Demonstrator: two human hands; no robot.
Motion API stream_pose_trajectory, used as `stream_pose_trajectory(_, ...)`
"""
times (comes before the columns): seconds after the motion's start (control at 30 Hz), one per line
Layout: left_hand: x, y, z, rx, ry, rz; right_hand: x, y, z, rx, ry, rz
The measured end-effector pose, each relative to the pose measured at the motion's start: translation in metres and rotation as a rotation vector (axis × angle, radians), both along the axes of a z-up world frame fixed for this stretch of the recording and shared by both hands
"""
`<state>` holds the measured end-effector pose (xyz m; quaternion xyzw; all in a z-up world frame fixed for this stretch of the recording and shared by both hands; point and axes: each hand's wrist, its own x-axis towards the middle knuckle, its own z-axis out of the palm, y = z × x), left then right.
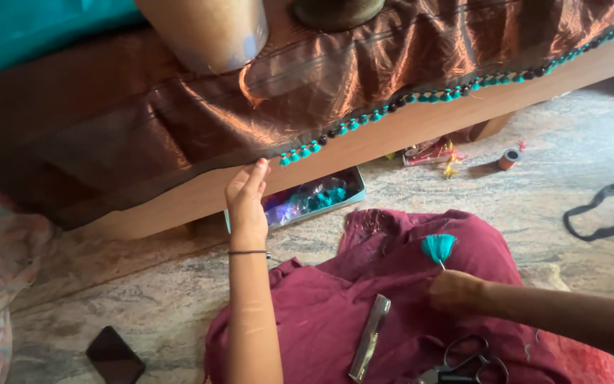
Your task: The recorder is sewing small turquoise decorative tassels onto the edge of a brown fabric.
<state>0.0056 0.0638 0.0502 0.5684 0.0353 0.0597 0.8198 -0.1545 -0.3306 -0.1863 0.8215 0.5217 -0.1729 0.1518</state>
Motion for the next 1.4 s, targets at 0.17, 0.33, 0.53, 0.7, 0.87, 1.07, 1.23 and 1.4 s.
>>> stream_pose_trajectory(0.17,-0.003,-0.002,0.001,0.044,-0.119,0.03,0.013,-0.011,-0.051,0.015,0.051,-0.029)
stream_pose_trajectory(0.33,0.008,-0.002,-0.002,0.071,-0.118,0.052,0.022,-0.014,-0.028,0.149,0.044,0.021)
stream_pose_trajectory(0.53,-0.005,-0.005,0.011,0.107,-0.129,0.064,0.021,-0.02,-0.034,0.24,0.049,-0.097)
stream_pose_trajectory(0.7,-0.005,0.004,0.0,0.131,-0.13,0.048,0.059,0.028,-0.004,0.113,0.04,-0.107)
stream_pose_trajectory(0.87,0.022,0.015,-0.046,0.147,-0.095,0.12,0.103,0.139,0.136,1.012,0.272,-0.517)
stream_pose_trajectory(1.07,-0.001,0.007,-0.007,0.066,-0.12,-0.007,0.136,0.226,0.183,1.593,0.508,-0.869)
stream_pose_trajectory(1.23,-0.005,0.008,-0.007,0.08,-0.193,-0.023,0.152,0.251,0.196,2.017,1.002,-0.881)
stream_pose_trajectory(1.4,-0.006,0.003,-0.006,0.027,-0.201,-0.046,0.149,0.261,0.207,2.027,0.878,-0.925)
